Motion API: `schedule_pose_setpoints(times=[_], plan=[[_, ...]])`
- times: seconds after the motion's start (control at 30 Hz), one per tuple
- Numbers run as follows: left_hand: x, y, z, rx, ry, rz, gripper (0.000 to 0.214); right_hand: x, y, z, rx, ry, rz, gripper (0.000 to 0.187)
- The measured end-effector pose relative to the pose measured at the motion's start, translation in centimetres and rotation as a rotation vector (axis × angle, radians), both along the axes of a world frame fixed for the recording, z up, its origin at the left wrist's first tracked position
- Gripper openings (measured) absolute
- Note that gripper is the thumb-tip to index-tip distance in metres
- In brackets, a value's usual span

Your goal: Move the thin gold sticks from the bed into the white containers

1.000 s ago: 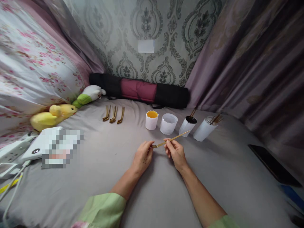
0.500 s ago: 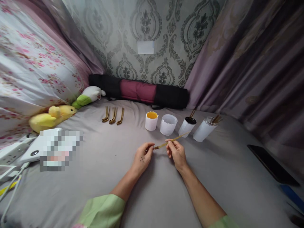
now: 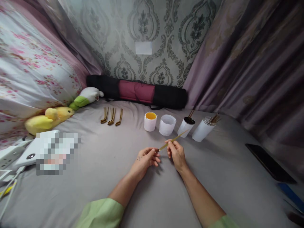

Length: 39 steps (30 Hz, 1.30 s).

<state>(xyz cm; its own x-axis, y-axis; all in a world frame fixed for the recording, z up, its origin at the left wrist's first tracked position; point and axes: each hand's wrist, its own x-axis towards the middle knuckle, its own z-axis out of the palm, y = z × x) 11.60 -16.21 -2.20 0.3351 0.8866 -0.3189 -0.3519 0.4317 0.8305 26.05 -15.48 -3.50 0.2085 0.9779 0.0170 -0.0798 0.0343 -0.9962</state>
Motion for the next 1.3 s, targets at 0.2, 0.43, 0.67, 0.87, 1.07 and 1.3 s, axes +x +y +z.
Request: schedule_pose_setpoints(times=[0.2,0.43,0.67,0.87,1.07,1.3], plan=[[1.3,-1.4,0.8,-0.282,-0.178,0.096,0.018,0.2,-0.1,0.4,0.018,-0.030,0.017,0.025],[3.0,-3.3,0.2,-0.340,-0.363,0.131,0.019,0.9,-0.2,0.8,0.012,-0.037,0.079,0.022],[2.7,-3.8,0.0,-0.303,-0.391,0.070,0.024,1.5,-0.2,1.5,-0.021,-0.058,0.094,0.022],[2.4,-4.2,0.0,-0.300,-0.355,0.021,0.025,1.7,-1.0,2.2,-0.064,-0.066,0.106,0.021],[2.4,-4.5,-0.1,-0.290,-0.328,-0.034,0.027,2.2,-1.7,2.4,-0.068,-0.064,0.140,0.020],[2.4,-4.5,-0.2,-0.296,-0.318,-0.071,0.029,2.6,-2.0,2.7,-0.094,-0.075,0.164,0.021]])
